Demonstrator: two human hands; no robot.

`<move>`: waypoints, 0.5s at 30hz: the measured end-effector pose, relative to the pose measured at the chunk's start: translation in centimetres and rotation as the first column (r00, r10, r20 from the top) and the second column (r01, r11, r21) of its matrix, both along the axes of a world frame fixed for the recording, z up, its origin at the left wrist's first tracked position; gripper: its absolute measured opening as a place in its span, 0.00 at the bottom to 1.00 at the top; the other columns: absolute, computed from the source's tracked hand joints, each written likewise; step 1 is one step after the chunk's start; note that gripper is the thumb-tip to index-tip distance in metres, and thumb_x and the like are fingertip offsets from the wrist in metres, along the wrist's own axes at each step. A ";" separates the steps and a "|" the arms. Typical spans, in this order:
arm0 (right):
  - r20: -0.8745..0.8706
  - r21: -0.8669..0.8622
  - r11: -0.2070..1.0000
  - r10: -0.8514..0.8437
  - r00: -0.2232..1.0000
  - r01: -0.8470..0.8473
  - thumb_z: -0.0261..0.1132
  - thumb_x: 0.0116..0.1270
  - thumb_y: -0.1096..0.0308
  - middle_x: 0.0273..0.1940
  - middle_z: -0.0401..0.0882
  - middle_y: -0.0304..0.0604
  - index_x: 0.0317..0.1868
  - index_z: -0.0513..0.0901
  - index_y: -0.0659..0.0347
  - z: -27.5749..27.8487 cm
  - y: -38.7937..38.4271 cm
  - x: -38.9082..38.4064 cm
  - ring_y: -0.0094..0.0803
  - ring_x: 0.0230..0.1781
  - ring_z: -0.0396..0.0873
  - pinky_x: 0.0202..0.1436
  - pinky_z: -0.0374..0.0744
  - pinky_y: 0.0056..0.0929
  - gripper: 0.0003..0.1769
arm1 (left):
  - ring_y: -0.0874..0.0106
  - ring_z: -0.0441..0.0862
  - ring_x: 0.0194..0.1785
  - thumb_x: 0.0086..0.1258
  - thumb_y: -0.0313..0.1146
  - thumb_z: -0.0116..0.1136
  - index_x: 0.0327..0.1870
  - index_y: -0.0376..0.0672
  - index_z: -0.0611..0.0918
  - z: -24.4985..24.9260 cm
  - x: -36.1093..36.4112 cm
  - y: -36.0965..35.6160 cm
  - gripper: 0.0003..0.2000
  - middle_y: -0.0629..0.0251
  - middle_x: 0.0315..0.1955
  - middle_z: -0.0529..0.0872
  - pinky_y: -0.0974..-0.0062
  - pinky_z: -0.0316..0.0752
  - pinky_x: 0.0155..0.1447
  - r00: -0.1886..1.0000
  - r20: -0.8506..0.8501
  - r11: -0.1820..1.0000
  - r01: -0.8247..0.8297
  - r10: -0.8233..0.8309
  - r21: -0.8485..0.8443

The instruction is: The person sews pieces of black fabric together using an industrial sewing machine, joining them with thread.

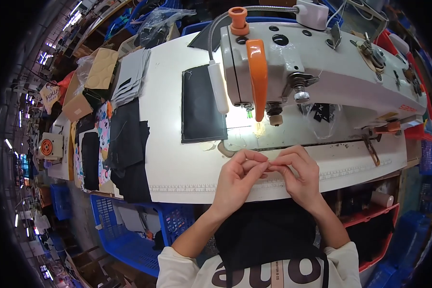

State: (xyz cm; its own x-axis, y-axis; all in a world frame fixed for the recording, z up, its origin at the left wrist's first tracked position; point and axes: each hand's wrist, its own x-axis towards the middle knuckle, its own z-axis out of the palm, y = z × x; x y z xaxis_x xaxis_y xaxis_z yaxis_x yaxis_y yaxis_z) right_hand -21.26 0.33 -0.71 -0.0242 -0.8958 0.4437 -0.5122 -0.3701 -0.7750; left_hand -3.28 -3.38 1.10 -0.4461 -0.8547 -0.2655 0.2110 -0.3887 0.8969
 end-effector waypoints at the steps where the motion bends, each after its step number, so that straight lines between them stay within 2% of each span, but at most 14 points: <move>1: -0.011 -0.014 1.000 0.002 1.000 -0.002 0.72 0.65 0.80 0.40 0.81 0.47 0.41 0.84 0.65 -0.1 0.1 -0.3 0.37 0.37 0.81 0.42 0.79 0.30 0.07 | 0.70 0.90 0.47 0.76 0.24 0.62 0.51 0.32 0.80 0.1 0.0 0.1 0.08 0.59 0.42 0.91 0.77 0.82 0.53 0.999 -0.030 1.000 0.011 -0.011 0.024; 2: -0.013 -0.013 1.000 0.001 1.000 -0.001 0.72 0.65 0.80 0.40 0.81 0.47 0.41 0.84 0.65 -0.2 0.2 -0.5 0.37 0.37 0.81 0.42 0.79 0.30 0.07 | 0.70 0.90 0.47 0.76 0.24 0.62 0.51 0.32 0.80 0.0 0.0 0.1 0.08 0.59 0.42 0.91 0.77 0.82 0.53 0.999 -0.032 1.000 0.012 -0.012 0.025; 3: -0.037 -0.040 0.998 -0.044 0.998 0.043 0.71 0.64 0.80 0.39 0.80 0.47 0.41 0.82 0.65 -0.2 0.2 -0.8 0.40 0.36 0.80 0.41 0.78 0.33 0.07 | 0.69 0.89 0.47 0.75 0.25 0.63 0.54 0.32 0.80 -0.1 0.2 0.2 0.10 0.59 0.42 0.90 0.76 0.82 0.51 0.981 0.195 0.968 0.070 -0.022 -0.241; 4: -0.057 -0.068 0.994 -0.089 0.994 0.085 0.71 0.64 0.80 0.38 0.79 0.48 0.41 0.80 0.66 -0.3 0.3 -1.0 0.43 0.36 0.79 0.40 0.77 0.35 0.08 | 0.68 0.88 0.46 0.74 0.25 0.64 0.56 0.32 0.80 -0.3 0.4 0.2 0.13 0.60 0.42 0.89 0.76 0.82 0.49 0.913 0.408 0.865 0.180 0.031 -0.469; 5: -0.077 -0.096 0.988 -0.132 0.988 0.125 0.70 0.64 0.80 0.37 0.78 0.48 0.41 0.78 0.66 -0.3 0.4 -1.4 0.45 0.36 0.77 0.39 0.76 0.37 0.09 | 0.68 0.87 0.45 0.73 0.25 0.65 0.58 0.32 0.80 -0.4 0.6 0.2 0.15 0.61 0.42 0.88 0.75 0.82 0.47 0.803 0.579 0.703 0.330 0.140 -0.629; 6: -0.081 -0.056 0.981 -0.188 0.979 0.183 0.66 0.67 0.79 0.36 0.75 0.49 0.40 0.75 0.67 -0.2 1.1 -2.2 0.45 0.34 0.74 0.37 0.74 0.37 0.06 | 0.68 0.87 0.45 0.73 0.25 0.65 0.58 0.32 0.80 -0.8 0.8 -0.2 0.15 0.61 0.42 0.88 0.75 0.82 0.47 0.802 0.580 0.705 0.328 0.143 -0.628; 7: -0.089 -0.017 0.970 -0.243 0.966 0.243 0.61 0.71 0.78 0.35 0.71 0.49 0.40 0.72 0.67 -0.3 2.2 -3.5 0.45 0.32 0.72 0.36 0.71 0.37 0.05 | 0.67 0.85 0.45 0.72 0.27 0.66 0.60 0.33 0.80 -1.5 0.9 -1.1 0.17 0.61 0.43 0.86 0.73 0.81 0.48 0.730 0.626 0.614 0.367 0.275 -0.699; 9: -0.025 0.092 0.916 -0.390 0.920 0.391 0.54 0.77 0.73 0.30 0.66 0.45 0.36 0.70 0.67 -1.5 5.6 -6.1 0.36 0.28 0.65 0.32 0.66 0.33 0.09 | 0.65 0.80 0.45 0.71 0.31 0.67 0.63 0.33 0.80 -2.5 0.7 -2.6 0.21 0.62 0.44 0.82 0.69 0.78 0.49 0.568 0.629 0.411 0.476 0.532 -0.777; 11: 0.042 0.233 0.840 -0.512 0.858 0.490 0.50 0.83 0.66 0.27 0.61 0.32 0.33 0.69 0.64 -1.9 9.8 -8.0 0.19 0.28 0.58 0.31 0.60 0.26 0.16 | 0.65 0.78 0.45 0.70 0.34 0.67 0.63 0.33 0.80 -2.7 0.2 -2.7 0.23 0.63 0.44 0.80 0.67 0.76 0.50 0.549 0.637 0.385 0.512 0.541 -0.768; 13: 0.004 0.248 0.805 -0.557 0.830 0.539 0.52 0.82 0.67 0.26 0.60 0.32 0.31 0.69 0.64 -3.3 13.4 -9.6 0.19 0.27 0.59 0.31 0.61 0.25 0.17 | 0.65 0.75 0.46 0.69 0.41 0.66 0.62 0.34 0.79 -2.8 -0.3 -2.9 0.25 0.64 0.45 0.77 0.64 0.71 0.52 0.501 0.646 0.324 0.586 0.576 -0.743; 15: -0.028 0.266 0.769 -0.597 0.802 0.582 0.54 0.82 0.67 0.24 0.60 0.32 0.29 0.69 0.65 -6.0 16.3 -10.3 0.19 0.26 0.60 0.31 0.61 0.24 0.18 | 0.65 0.74 0.47 0.69 0.42 0.66 0.62 0.33 0.79 -3.3 -1.2 -3.1 0.26 0.64 0.45 0.77 0.64 0.70 0.53 0.478 0.655 0.330 0.597 0.586 -0.731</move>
